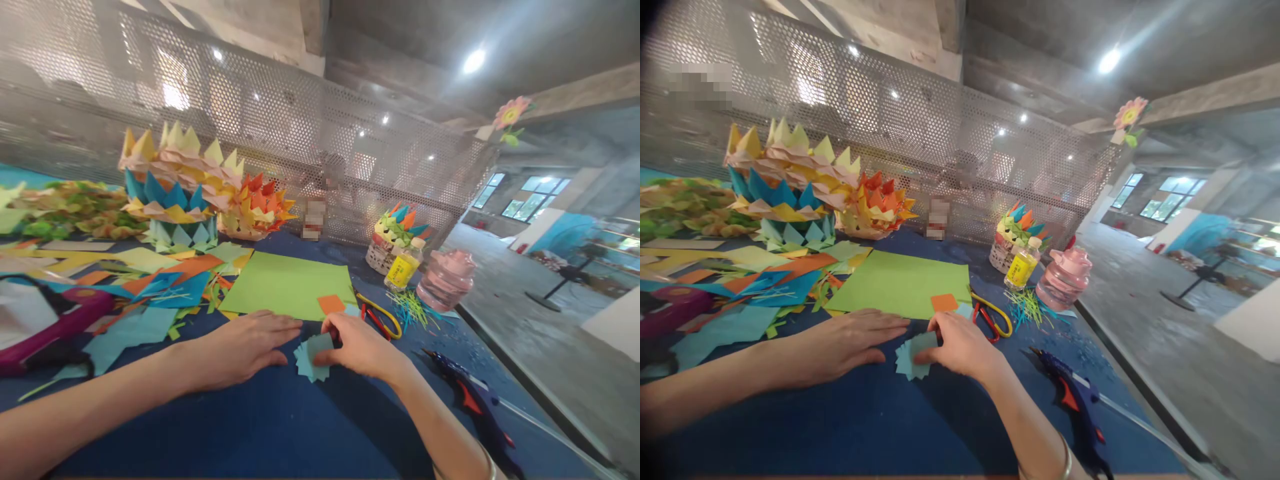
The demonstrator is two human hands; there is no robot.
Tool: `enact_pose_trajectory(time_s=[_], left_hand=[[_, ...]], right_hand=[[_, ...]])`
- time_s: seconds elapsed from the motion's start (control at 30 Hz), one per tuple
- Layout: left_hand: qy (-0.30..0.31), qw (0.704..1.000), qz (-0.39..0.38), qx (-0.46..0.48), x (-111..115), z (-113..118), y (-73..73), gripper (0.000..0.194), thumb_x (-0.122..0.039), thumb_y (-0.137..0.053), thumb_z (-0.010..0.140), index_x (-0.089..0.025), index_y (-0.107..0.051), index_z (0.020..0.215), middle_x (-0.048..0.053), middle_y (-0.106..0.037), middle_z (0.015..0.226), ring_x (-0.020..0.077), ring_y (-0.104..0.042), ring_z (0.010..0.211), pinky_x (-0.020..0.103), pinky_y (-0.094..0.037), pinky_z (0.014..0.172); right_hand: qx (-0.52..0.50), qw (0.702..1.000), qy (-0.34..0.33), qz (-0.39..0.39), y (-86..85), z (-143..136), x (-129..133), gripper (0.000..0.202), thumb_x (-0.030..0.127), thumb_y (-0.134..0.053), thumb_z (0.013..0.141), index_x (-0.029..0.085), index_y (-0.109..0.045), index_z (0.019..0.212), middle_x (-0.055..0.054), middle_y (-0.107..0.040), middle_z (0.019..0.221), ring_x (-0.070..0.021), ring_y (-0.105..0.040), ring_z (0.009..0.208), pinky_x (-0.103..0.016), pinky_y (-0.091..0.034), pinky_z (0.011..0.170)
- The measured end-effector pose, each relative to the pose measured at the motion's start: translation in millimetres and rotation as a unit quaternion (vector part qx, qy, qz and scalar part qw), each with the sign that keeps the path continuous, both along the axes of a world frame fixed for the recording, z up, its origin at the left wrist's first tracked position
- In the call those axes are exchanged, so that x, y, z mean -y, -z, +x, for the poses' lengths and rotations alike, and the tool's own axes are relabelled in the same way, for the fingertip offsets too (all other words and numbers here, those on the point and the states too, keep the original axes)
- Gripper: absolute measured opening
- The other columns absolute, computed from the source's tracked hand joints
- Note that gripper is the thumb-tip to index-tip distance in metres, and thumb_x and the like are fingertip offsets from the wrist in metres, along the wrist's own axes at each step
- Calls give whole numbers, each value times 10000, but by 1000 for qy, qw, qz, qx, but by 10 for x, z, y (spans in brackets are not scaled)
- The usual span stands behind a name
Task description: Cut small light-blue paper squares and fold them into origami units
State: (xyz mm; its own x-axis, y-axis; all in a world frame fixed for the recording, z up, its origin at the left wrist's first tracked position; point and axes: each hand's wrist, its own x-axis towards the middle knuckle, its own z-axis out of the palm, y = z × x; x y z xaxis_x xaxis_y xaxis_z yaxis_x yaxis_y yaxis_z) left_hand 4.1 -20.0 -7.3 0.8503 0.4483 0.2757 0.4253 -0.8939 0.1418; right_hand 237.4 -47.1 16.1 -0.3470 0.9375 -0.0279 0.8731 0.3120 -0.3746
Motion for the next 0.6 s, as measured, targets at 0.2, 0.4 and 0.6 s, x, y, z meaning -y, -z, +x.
enact_pose_trajectory(time_s=[0.2, 0.4, 0.6], left_hand=[[-29, 996, 23, 77, -13, -109, -4, 286, -296, -389, 882, -219, -614, 1041, 59, -676, 980, 179, -613, 900, 316, -429, 881], [38, 995, 19, 86, 148, -27, -115, 413, -319, -443, 856, -225, -428, 1258, 91, -523, 1253, 237, -472, 1149, 398, -376, 955], [107, 993, 3, 54, 148, 68, 118, 610, -448, -450, 821, -224, -253, 1353, 86, -481, 1294, 234, -440, 1185, 407, -296, 1023]], right_hand=[[-4, 1000, 23, -7, -26, 0, 40, 296, 376, -683, 659, 209, -549, 863, -8, -579, 822, -160, -518, 761, -235, -343, 606], [16, 993, 32, 113, -160, -47, -345, 303, 365, -321, 904, 176, -526, 1025, -79, -575, 1003, -161, -545, 879, -268, -388, 760], [245, 936, 6, 252, -315, -133, -1584, 433, 167, -304, 879, 186, -327, 1311, -94, -382, 1352, -231, -395, 1145, -366, -317, 897]])
